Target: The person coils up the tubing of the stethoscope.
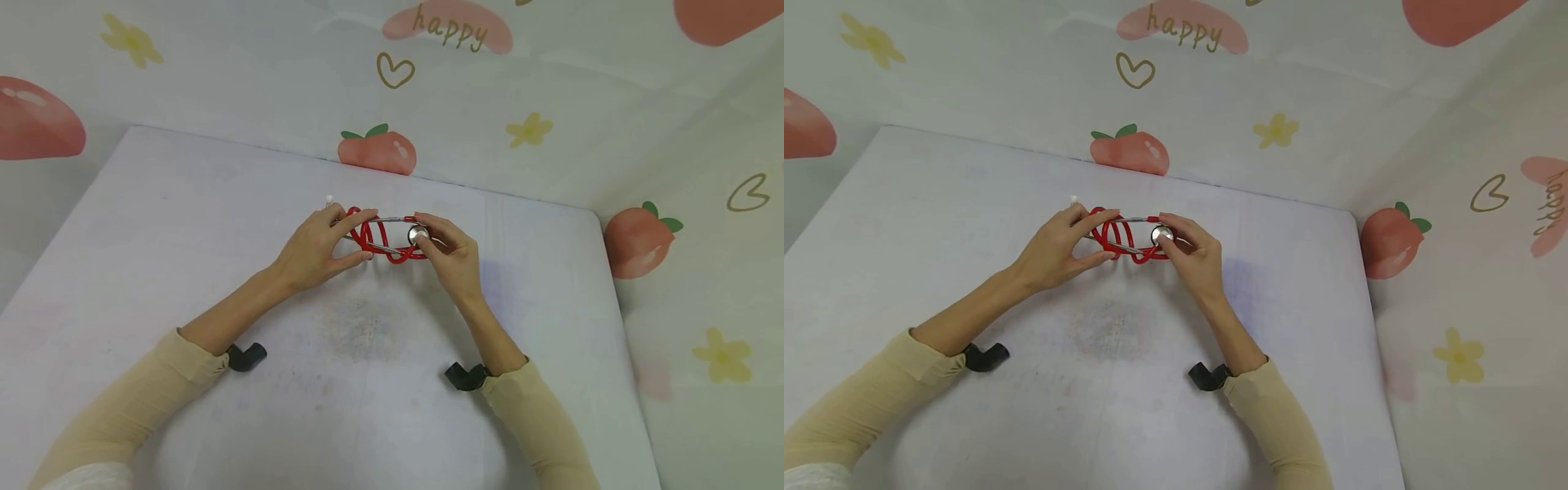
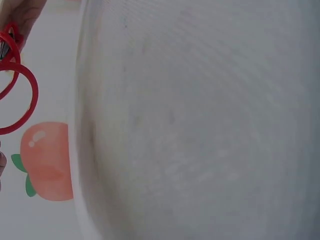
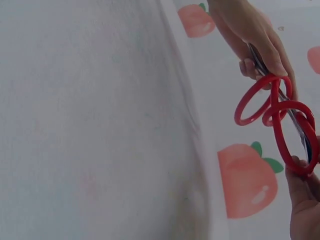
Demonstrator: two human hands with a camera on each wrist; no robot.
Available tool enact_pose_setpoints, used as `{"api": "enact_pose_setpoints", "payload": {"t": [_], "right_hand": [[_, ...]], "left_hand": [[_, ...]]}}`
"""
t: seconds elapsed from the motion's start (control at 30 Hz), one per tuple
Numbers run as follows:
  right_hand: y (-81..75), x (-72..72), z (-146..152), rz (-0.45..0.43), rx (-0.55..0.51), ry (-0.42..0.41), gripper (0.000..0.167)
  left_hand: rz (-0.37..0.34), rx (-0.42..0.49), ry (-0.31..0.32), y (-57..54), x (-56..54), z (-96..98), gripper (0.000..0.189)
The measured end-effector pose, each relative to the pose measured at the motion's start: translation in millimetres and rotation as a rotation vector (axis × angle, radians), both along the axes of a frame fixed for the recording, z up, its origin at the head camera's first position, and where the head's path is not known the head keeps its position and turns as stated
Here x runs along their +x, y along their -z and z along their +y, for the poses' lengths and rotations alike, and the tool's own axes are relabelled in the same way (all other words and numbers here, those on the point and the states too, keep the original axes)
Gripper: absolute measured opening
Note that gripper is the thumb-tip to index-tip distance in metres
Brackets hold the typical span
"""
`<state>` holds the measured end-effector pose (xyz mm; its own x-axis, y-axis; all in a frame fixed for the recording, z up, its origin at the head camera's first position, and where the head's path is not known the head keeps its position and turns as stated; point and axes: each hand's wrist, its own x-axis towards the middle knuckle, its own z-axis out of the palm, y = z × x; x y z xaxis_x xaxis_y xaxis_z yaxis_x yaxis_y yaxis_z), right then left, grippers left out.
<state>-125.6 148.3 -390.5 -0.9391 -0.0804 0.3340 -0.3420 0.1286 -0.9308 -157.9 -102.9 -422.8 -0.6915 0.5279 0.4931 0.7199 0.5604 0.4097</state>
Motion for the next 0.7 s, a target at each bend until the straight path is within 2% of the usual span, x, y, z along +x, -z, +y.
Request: {"api": "enact_pose_setpoints", "payload": {"t": [0.17, 0.33, 0.43, 0.57, 0.7], "right_hand": [[-3.6, 0.8, 5.5, -0.012, 0.081, -0.056, 0.037], [-8.4, 2.0, 12.9, -0.029, 0.201, -0.172, 0.054], [-10.6, 2.5, 15.7, -0.006, 0.254, -0.23, 0.064], [-12.0, 3.4, 18.0, 0.02, 0.31, -0.235, 0.068], [-11.3, 3.5, 20.9, 0.01, 0.343, -0.219, 0.067]], "left_hand": [[-0.034, 0.02, 0.01, -0.3, 0.3, -1.4, 0.073], [-0.053, 0.043, 0.014, -0.1, 0.2, -2.9, 0.073], [-0.071, 0.054, 0.018, 0.6, 0.2, -3.9, 0.073], [-0.094, 0.059, 0.03, 1.0, 0.2, -4.4, 0.072], [-0.11, 0.054, 0.048, -0.1, 0.1, -4.1, 0.072]]}}
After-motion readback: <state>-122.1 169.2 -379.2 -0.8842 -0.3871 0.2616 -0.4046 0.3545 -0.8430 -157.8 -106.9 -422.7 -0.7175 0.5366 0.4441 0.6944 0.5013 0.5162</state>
